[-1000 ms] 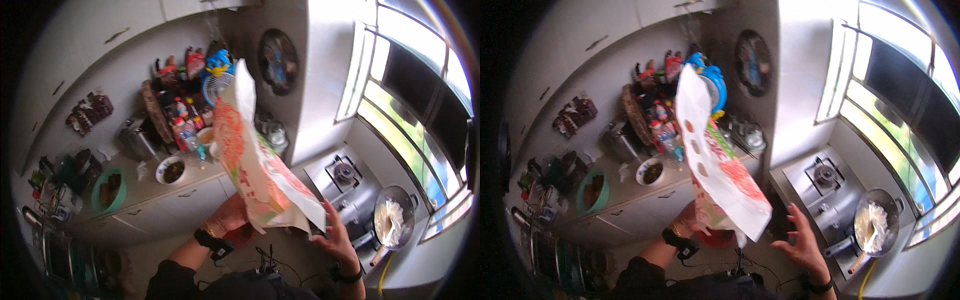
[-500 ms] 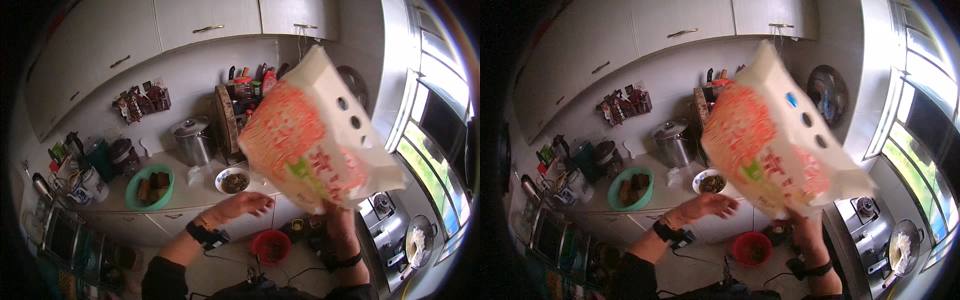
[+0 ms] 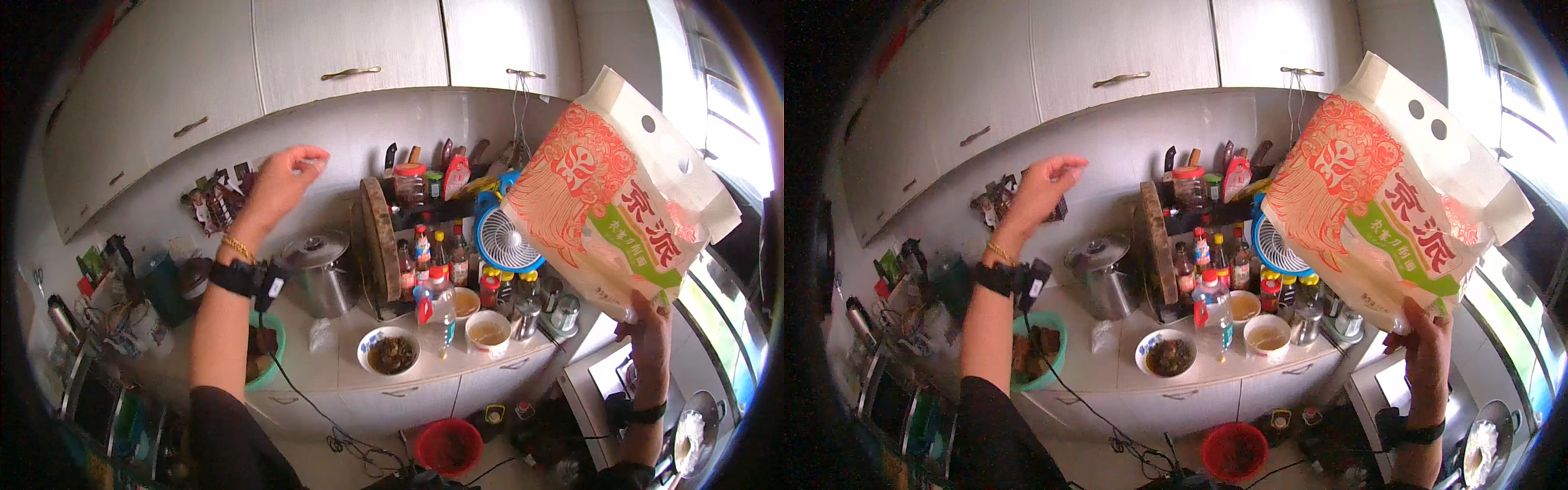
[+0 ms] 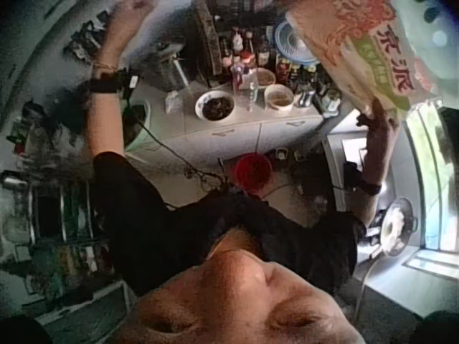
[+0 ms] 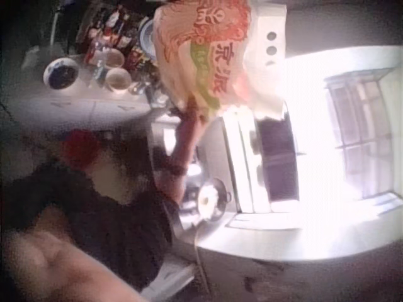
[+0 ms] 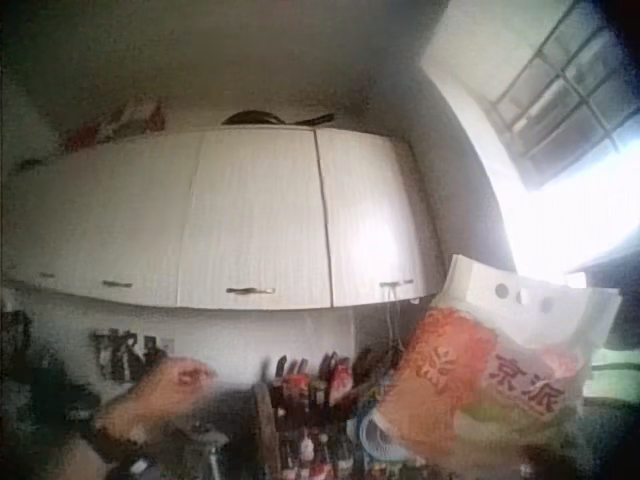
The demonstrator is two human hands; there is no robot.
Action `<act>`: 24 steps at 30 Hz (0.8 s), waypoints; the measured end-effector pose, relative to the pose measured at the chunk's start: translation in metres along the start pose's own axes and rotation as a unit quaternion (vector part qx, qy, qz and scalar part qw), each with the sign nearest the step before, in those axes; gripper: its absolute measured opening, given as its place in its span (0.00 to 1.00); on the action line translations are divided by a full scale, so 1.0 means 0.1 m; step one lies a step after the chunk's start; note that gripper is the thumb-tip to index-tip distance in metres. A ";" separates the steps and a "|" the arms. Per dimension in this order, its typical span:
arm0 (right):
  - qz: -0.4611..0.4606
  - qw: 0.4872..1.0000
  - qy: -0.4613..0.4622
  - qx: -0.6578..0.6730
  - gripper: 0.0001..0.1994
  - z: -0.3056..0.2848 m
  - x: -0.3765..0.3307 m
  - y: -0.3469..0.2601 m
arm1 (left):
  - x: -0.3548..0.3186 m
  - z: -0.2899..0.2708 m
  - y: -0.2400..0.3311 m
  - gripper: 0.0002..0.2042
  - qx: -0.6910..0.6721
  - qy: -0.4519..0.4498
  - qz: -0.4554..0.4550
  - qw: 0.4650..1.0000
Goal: The person prepares a meal by putting noodles into a wok of boiling water, stirring them, and washing bowls in the sink.
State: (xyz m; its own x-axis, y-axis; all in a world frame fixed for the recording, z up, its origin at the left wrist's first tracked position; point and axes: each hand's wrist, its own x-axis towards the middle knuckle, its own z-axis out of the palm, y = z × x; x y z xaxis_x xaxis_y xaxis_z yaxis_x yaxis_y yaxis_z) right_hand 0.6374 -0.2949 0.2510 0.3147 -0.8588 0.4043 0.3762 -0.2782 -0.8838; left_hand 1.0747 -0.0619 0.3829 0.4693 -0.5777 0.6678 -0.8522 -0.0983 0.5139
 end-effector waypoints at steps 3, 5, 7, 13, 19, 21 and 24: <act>0.013 1.000 -0.004 0.023 0.15 -0.08 0.22 0.07 | 0.51 -0.01 -0.03 0.11 0.048 0.039 0.009 0.998; 0.023 0.999 -0.014 0.042 0.15 -0.09 0.32 0.13 | 0.75 0.02 -0.04 0.11 0.075 0.060 0.046 0.994; 0.024 0.999 -0.001 0.048 0.14 -0.08 0.36 0.20 | 0.94 0.12 -0.06 0.13 0.208 0.124 0.131 0.961; -0.025 0.991 0.127 0.021 0.15 -0.07 0.27 0.25 | 1.58 0.40 -0.24 0.20 0.308 0.180 0.167 0.919; -0.017 0.989 0.145 -0.008 0.15 -0.15 0.28 0.24 | 2.02 0.61 -0.44 0.32 0.384 0.141 0.129 0.903; -0.003 0.984 0.175 -0.038 0.13 -0.51 0.26 0.22 | 1.87 0.68 -0.12 0.30 0.429 0.165 0.107 0.882; -0.024 0.986 0.161 -0.018 0.16 -0.70 0.46 0.49 | 1.49 0.73 0.01 0.28 0.314 0.046 0.070 0.946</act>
State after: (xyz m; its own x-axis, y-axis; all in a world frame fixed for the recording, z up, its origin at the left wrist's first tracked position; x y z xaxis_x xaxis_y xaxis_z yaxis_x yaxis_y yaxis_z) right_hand 0.6087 -0.3780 0.2101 0.0017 -0.9348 0.3553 0.3510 -0.3321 -0.8755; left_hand 1.1271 -0.2072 0.4430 0.3351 -0.5509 0.7644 -0.8634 -0.5042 0.0151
